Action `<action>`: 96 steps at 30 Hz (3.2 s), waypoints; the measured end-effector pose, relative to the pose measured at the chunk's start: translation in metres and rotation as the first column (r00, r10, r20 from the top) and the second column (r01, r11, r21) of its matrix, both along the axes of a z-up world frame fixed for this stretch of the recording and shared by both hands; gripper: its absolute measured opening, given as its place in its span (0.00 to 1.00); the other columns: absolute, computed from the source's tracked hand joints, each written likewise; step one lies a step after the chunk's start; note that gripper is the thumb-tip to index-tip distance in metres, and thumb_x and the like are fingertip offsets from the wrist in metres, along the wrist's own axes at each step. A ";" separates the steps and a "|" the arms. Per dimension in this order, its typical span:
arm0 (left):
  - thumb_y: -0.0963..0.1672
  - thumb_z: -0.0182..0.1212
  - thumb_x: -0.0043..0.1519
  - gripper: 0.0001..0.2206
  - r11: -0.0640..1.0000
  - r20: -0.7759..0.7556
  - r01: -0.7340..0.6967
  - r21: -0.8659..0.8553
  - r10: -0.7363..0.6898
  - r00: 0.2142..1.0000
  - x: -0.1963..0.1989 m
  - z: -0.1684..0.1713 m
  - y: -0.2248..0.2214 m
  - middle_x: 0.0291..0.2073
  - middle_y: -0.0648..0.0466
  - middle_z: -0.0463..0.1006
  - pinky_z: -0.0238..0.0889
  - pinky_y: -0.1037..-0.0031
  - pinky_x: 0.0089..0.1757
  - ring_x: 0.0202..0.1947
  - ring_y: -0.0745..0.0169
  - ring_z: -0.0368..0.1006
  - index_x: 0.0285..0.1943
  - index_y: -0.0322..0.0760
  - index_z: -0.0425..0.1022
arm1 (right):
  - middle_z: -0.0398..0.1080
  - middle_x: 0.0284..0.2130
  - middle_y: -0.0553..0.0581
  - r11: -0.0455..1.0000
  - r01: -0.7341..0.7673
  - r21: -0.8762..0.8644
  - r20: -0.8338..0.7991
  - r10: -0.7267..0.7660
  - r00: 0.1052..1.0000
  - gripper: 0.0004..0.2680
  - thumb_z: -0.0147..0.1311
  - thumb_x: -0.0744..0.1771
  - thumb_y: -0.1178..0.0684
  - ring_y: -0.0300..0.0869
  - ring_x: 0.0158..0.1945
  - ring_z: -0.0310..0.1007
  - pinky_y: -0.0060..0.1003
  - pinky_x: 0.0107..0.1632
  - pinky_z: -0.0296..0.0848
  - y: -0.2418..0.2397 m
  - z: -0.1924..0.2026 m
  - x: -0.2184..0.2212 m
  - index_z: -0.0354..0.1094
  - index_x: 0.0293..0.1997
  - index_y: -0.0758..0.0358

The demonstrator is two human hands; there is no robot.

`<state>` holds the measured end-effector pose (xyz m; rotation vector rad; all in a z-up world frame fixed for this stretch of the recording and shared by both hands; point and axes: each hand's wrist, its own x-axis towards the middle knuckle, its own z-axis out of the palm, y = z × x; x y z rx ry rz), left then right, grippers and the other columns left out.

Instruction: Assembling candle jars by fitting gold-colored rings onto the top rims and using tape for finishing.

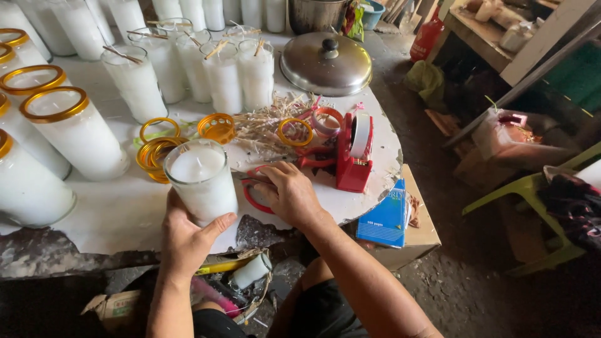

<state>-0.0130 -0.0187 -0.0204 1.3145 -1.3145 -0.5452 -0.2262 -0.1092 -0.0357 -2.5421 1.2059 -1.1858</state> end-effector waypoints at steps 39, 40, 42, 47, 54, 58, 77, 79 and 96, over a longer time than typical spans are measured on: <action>0.48 0.79 0.46 0.45 0.997 -0.031 0.021 0.070 -0.019 0.999 -0.001 0.012 0.003 0.59 0.37 0.70 0.57 0.41 0.60 0.64 0.32 0.66 0.73 0.34 0.58 | 0.75 0.40 0.59 0.999 0.022 0.030 -0.008 -0.022 1.000 0.12 0.63 0.65 0.49 0.55 0.47 0.78 0.47 0.45 0.79 0.000 0.007 0.001 0.74 0.50 0.62; 0.48 0.79 0.46 0.45 0.997 -0.032 0.020 0.070 -0.018 0.999 -0.001 0.012 0.003 0.59 0.37 0.70 0.57 0.41 0.60 0.64 0.32 0.66 0.73 0.34 0.58 | 0.75 0.40 0.59 0.999 0.021 0.029 -0.008 -0.021 1.000 0.12 0.63 0.65 0.49 0.55 0.47 0.78 0.47 0.45 0.79 0.001 0.008 0.002 0.74 0.50 0.62; 0.48 0.79 0.46 0.46 0.996 -0.042 0.025 0.081 -0.021 0.999 0.000 0.011 0.002 0.60 0.38 0.69 0.56 0.42 0.61 0.64 0.33 0.65 0.74 0.35 0.57 | 0.75 0.40 0.59 0.999 0.027 0.038 -0.011 -0.026 1.000 0.12 0.63 0.65 0.49 0.55 0.47 0.78 0.47 0.45 0.79 0.002 0.009 0.002 0.74 0.50 0.62; 0.48 0.79 0.46 0.46 0.997 -0.058 0.034 0.076 -0.030 0.998 -0.002 0.015 0.005 0.59 0.37 0.69 0.57 0.41 0.60 0.63 0.31 0.66 0.75 0.35 0.56 | 0.75 0.41 0.60 0.999 0.019 0.040 0.000 -0.019 1.000 0.11 0.63 0.65 0.50 0.56 0.47 0.78 0.47 0.45 0.79 0.009 0.017 0.006 0.74 0.50 0.63; 0.48 0.78 0.47 0.46 0.996 -0.062 0.045 0.079 -0.040 0.997 -0.001 0.015 0.004 0.60 0.37 0.69 0.57 0.40 0.60 0.64 0.31 0.66 0.75 0.35 0.56 | 0.75 0.40 0.58 0.999 0.028 0.027 0.003 -0.028 1.000 0.11 0.63 0.65 0.49 0.55 0.47 0.78 0.46 0.45 0.79 0.003 0.008 0.003 0.74 0.49 0.61; 0.48 0.79 0.47 0.47 0.997 -0.067 0.043 0.063 -0.039 0.997 -0.001 0.014 0.004 0.61 0.36 0.68 0.55 0.40 0.61 0.65 0.30 0.64 0.75 0.35 0.55 | 0.75 0.40 0.56 0.999 0.043 0.015 -0.004 -0.043 0.999 0.11 0.64 0.65 0.48 0.53 0.47 0.78 0.45 0.45 0.80 0.004 0.009 0.004 0.75 0.49 0.60; 0.48 0.80 0.45 0.47 0.997 -0.099 0.035 0.062 -0.029 0.995 -0.002 0.019 0.007 0.61 0.37 0.70 0.56 0.41 0.61 0.64 0.30 0.65 0.74 0.37 0.57 | 0.76 0.40 0.58 0.999 0.024 0.044 -0.009 -0.024 1.000 0.12 0.63 0.66 0.48 0.54 0.47 0.78 0.46 0.45 0.80 0.007 0.014 0.005 0.75 0.50 0.61; 0.48 0.80 0.45 0.47 0.998 -0.100 0.041 0.050 -0.036 0.994 -0.002 0.020 0.007 0.61 0.36 0.69 0.55 0.40 0.61 0.64 0.30 0.65 0.74 0.37 0.57 | 0.76 0.40 0.57 0.999 0.031 0.042 -0.017 -0.031 0.999 0.11 0.62 0.66 0.48 0.54 0.47 0.78 0.46 0.45 0.80 0.008 0.016 0.006 0.75 0.50 0.61; 0.49 0.80 0.45 0.48 0.997 -0.090 0.035 0.063 -0.029 0.996 -0.002 0.016 0.005 0.60 0.37 0.71 0.56 0.41 0.60 0.64 0.31 0.66 0.75 0.37 0.57 | 0.75 0.40 0.59 0.998 0.022 0.053 0.009 -0.022 1.000 0.12 0.62 0.66 0.48 0.56 0.48 0.77 0.48 0.47 0.79 0.009 0.016 0.007 0.75 0.50 0.62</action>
